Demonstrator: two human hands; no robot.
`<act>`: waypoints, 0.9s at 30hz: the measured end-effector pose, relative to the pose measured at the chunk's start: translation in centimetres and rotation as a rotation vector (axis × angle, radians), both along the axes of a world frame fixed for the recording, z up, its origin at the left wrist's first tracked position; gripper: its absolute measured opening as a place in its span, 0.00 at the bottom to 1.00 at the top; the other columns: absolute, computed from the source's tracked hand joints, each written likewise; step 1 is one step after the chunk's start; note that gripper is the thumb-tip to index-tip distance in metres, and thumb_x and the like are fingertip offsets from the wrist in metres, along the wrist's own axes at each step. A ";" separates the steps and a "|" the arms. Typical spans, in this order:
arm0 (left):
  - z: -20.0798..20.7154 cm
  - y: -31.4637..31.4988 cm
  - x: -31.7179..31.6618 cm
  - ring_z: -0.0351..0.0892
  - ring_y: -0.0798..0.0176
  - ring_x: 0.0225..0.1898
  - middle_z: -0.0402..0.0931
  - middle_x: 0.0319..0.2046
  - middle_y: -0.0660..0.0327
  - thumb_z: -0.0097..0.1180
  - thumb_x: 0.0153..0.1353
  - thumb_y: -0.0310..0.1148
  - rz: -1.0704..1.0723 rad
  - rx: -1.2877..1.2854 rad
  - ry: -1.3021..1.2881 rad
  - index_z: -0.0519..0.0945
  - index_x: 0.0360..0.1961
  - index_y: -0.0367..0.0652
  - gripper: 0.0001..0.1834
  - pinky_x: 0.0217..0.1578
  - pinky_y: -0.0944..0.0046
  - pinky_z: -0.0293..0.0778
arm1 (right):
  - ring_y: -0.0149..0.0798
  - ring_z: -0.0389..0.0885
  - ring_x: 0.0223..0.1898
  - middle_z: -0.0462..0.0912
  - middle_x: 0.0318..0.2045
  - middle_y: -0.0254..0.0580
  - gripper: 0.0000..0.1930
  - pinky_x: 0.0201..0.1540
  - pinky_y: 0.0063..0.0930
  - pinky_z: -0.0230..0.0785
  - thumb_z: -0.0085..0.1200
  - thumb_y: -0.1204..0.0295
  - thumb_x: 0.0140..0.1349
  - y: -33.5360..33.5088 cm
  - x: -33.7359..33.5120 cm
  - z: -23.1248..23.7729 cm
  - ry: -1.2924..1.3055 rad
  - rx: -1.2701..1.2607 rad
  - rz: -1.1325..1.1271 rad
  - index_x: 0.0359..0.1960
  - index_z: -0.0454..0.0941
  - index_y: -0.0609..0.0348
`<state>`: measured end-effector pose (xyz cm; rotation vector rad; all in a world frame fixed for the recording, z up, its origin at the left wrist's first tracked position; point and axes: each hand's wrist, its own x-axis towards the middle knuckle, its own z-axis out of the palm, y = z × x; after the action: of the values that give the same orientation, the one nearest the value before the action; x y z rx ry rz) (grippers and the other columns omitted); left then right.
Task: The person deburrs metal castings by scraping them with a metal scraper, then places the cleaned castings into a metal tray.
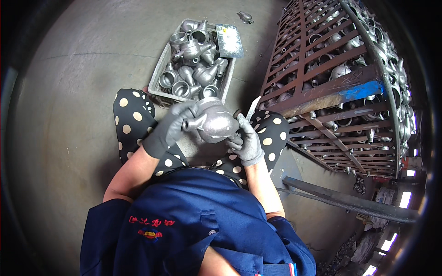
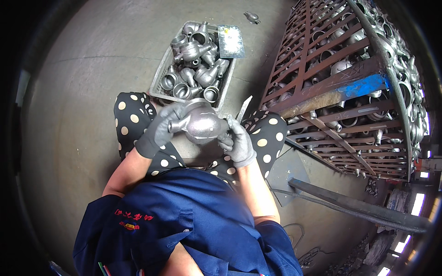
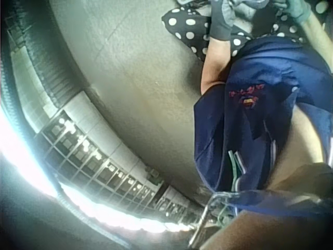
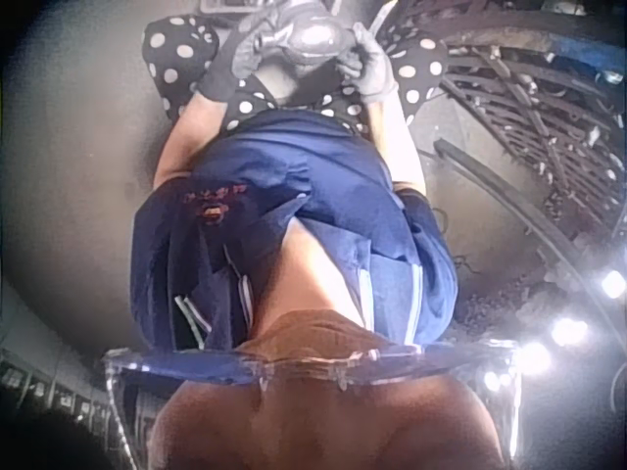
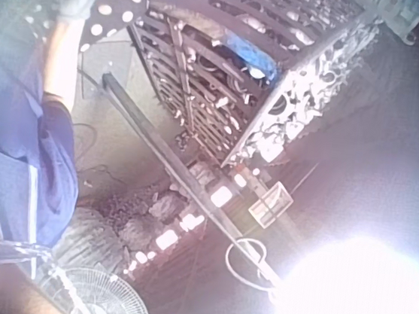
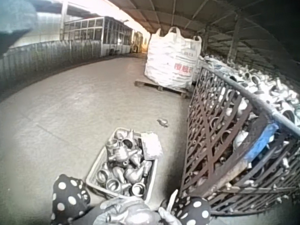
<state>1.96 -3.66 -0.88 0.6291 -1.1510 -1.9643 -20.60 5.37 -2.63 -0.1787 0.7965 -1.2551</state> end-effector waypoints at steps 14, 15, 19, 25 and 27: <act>0.1 0.7 0.5 0.71 0.80 0.23 0.76 0.26 0.69 0.53 0.68 0.34 0.247 0.244 0.045 0.81 0.43 0.35 0.12 0.23 0.79 0.65 | 0.20 0.66 0.21 0.80 0.31 0.31 0.25 0.23 0.15 0.60 0.43 0.59 0.72 0.2 0.0 4.0 1.048 -0.181 0.004 0.65 0.66 0.60; 0.2 0.7 0.8 0.72 0.80 0.24 0.77 0.27 0.68 0.54 0.68 0.34 0.265 0.184 0.028 0.81 0.43 0.36 0.12 0.24 0.79 0.67 | 0.20 0.66 0.21 0.80 0.31 0.31 0.25 0.23 0.15 0.60 0.43 0.59 0.72 0.6 0.4 4.8 1.046 -0.184 0.008 0.65 0.66 0.60; 0.1 0.5 1.1 0.76 0.78 0.28 0.80 0.30 0.67 0.55 0.67 0.34 0.278 0.102 0.007 0.81 0.42 0.36 0.12 0.28 0.77 0.71 | 0.31 0.79 0.35 0.83 0.43 0.43 0.24 0.41 0.24 0.72 0.45 0.68 0.69 2.3 1.2 6.6 1.169 -0.357 0.099 0.66 0.65 0.60; -0.4 0.6 1.2 0.78 0.75 0.32 0.81 0.32 0.65 0.55 0.66 0.32 0.278 0.129 0.014 0.81 0.43 0.35 0.11 0.33 0.75 0.73 | 0.50 0.82 0.43 0.81 0.43 0.54 0.24 0.47 0.34 0.74 0.53 0.71 0.64 2.7 2.3 8.9 1.539 -0.527 0.186 0.63 0.71 0.50; -0.6 0.6 1.3 0.78 0.75 0.33 0.81 0.33 0.65 0.55 0.66 0.32 0.267 0.142 0.045 0.81 0.43 0.35 0.11 0.34 0.75 0.73 | 0.50 0.82 0.42 0.82 0.42 0.53 0.24 0.45 0.35 0.74 0.53 0.71 0.64 2.8 2.3 8.8 1.594 -0.531 0.184 0.63 0.71 0.50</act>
<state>3.23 -3.09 -1.51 0.7671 -0.8570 -1.8303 -18.34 8.14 6.12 -1.7836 1.6712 -0.9398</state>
